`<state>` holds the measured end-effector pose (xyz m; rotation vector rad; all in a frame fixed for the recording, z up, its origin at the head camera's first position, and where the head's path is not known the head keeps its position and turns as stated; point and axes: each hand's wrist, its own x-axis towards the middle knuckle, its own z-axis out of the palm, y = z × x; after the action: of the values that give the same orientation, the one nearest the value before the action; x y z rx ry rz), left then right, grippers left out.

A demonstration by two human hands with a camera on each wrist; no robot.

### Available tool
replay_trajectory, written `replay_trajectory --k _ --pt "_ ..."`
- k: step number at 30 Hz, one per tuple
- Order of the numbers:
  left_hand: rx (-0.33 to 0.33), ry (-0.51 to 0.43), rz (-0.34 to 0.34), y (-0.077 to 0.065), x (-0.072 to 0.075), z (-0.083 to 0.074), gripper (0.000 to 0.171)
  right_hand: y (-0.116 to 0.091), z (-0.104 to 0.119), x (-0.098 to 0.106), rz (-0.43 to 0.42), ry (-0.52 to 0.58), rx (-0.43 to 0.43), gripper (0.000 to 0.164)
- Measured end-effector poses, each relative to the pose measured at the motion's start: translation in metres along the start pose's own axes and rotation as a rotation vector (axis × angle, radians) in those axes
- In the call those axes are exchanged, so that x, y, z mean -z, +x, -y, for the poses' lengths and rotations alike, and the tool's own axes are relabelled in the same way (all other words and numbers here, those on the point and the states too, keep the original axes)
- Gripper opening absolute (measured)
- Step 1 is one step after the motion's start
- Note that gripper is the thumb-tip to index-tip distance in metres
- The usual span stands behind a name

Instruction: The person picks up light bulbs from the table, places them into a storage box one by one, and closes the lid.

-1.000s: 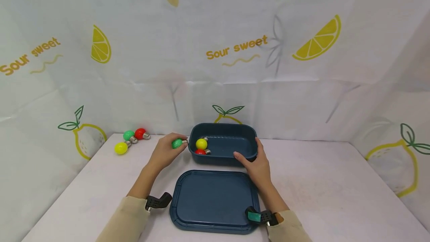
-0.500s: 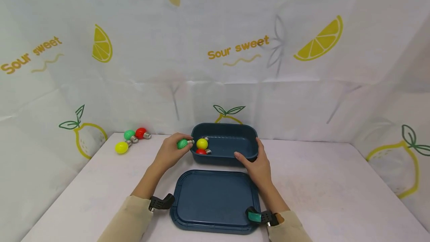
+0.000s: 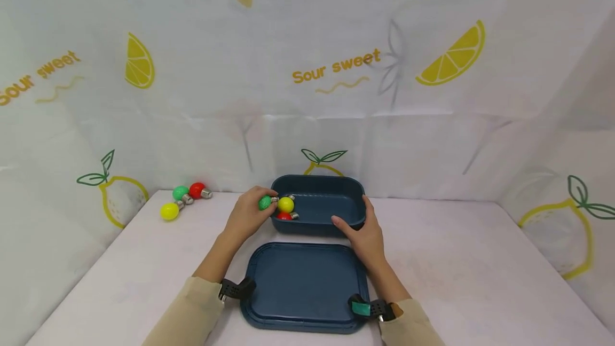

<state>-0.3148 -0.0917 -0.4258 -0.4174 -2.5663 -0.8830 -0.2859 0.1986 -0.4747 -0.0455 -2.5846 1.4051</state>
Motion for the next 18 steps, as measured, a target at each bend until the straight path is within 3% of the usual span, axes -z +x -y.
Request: replay_trajectory --k 9,15,18 --pt "-0.061 0.02 0.049 0.007 -0.005 -0.012 0.021 -0.001 0.002 0.004 -0.001 0.006 -0.003 0.101" --pt "-0.2 0.154 0.115 0.013 -0.014 -0.022 0.024 0.0 0.003 0.003 0.01 0.018 -0.012 0.1" --pt "-0.217 0.155 0.091 0.02 -0.015 -0.027 0.027 0.002 0.004 0.0 0.009 0.029 -0.002 0.1"
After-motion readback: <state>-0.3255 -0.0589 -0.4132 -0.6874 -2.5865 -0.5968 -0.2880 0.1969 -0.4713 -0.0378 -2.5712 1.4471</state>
